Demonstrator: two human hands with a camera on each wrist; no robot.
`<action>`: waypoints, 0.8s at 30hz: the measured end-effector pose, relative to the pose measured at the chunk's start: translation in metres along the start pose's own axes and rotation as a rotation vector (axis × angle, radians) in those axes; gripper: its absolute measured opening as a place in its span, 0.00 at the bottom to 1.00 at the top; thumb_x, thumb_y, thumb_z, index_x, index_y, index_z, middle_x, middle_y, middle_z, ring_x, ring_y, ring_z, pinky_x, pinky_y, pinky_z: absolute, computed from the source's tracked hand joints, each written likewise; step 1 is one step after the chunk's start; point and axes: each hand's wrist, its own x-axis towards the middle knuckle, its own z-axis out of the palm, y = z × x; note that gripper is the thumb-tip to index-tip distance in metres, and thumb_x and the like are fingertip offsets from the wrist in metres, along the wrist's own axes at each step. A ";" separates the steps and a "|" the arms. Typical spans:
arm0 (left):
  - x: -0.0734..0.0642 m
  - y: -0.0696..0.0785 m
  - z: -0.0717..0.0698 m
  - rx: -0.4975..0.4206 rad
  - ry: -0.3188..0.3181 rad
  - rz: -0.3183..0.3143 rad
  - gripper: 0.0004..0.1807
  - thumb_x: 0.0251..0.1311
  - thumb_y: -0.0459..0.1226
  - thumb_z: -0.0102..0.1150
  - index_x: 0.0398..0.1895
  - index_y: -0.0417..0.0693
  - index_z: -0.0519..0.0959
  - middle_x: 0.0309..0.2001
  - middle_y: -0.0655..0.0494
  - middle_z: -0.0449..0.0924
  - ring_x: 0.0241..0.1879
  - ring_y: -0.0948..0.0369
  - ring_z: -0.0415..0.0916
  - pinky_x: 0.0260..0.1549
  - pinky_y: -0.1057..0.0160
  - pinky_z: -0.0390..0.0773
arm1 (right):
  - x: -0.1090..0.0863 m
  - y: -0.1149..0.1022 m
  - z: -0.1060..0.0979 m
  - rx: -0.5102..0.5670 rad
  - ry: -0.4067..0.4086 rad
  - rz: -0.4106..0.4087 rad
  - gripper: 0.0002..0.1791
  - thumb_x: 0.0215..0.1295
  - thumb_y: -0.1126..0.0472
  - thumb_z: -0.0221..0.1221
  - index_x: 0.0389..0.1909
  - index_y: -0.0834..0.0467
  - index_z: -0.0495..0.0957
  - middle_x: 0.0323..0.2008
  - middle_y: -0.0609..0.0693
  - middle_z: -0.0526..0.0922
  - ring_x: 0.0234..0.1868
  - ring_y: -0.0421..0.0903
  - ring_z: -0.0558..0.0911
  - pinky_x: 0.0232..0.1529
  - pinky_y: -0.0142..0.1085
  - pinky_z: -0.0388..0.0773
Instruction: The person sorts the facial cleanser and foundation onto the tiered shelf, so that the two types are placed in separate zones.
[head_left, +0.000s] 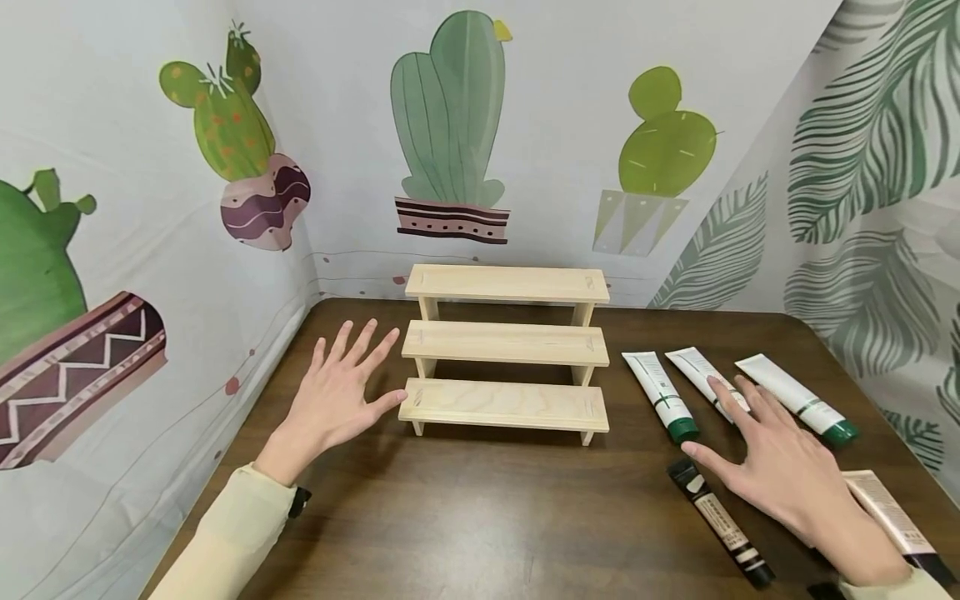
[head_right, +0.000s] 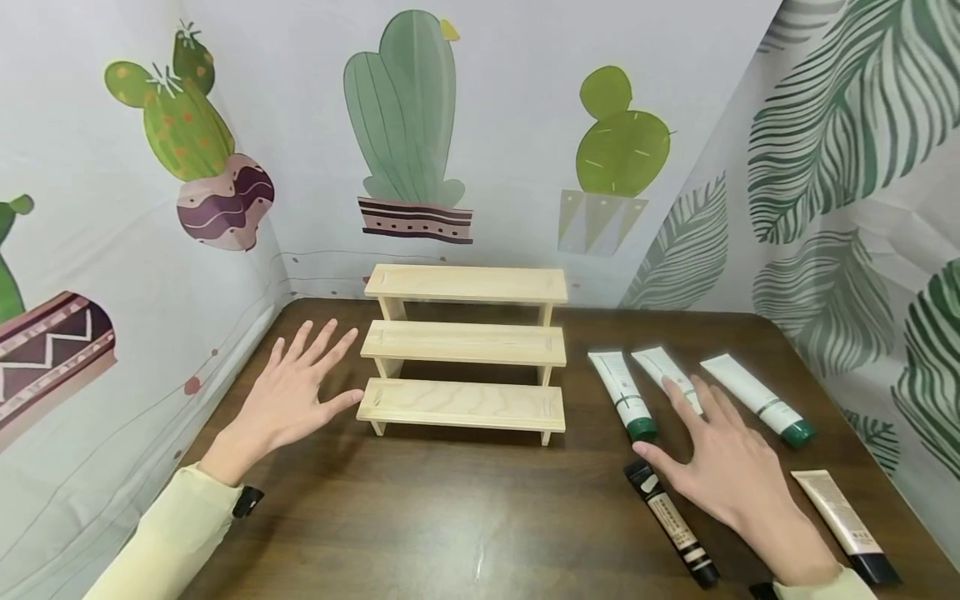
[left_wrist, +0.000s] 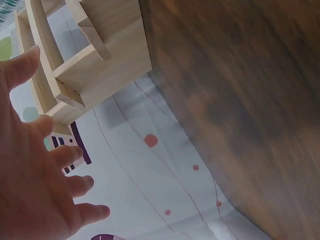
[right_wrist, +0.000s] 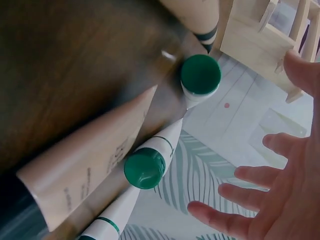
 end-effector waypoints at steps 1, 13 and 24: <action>0.001 0.000 0.001 -0.007 0.000 0.004 0.50 0.68 0.68 0.55 0.87 0.66 0.49 0.85 0.48 0.45 0.83 0.40 0.36 0.76 0.27 0.41 | -0.002 0.000 0.000 0.001 0.009 -0.006 0.59 0.62 0.25 0.64 0.86 0.43 0.49 0.76 0.69 0.61 0.69 0.75 0.66 0.34 0.76 0.75; 0.007 0.006 0.008 -0.123 -0.021 0.039 0.56 0.65 0.63 0.65 0.88 0.63 0.45 0.85 0.46 0.43 0.82 0.39 0.41 0.77 0.31 0.48 | -0.016 -0.003 0.004 0.097 0.018 -0.016 0.51 0.60 0.33 0.72 0.75 0.60 0.70 0.67 0.69 0.74 0.62 0.73 0.73 0.33 0.72 0.78; 0.011 0.008 0.012 -0.313 -0.049 0.008 0.58 0.61 0.54 0.75 0.87 0.65 0.48 0.83 0.51 0.54 0.73 0.40 0.66 0.59 0.29 0.76 | -0.021 -0.001 0.003 0.297 -0.088 -0.022 0.32 0.62 0.44 0.75 0.61 0.58 0.82 0.51 0.56 0.86 0.40 0.49 0.84 0.30 0.45 0.81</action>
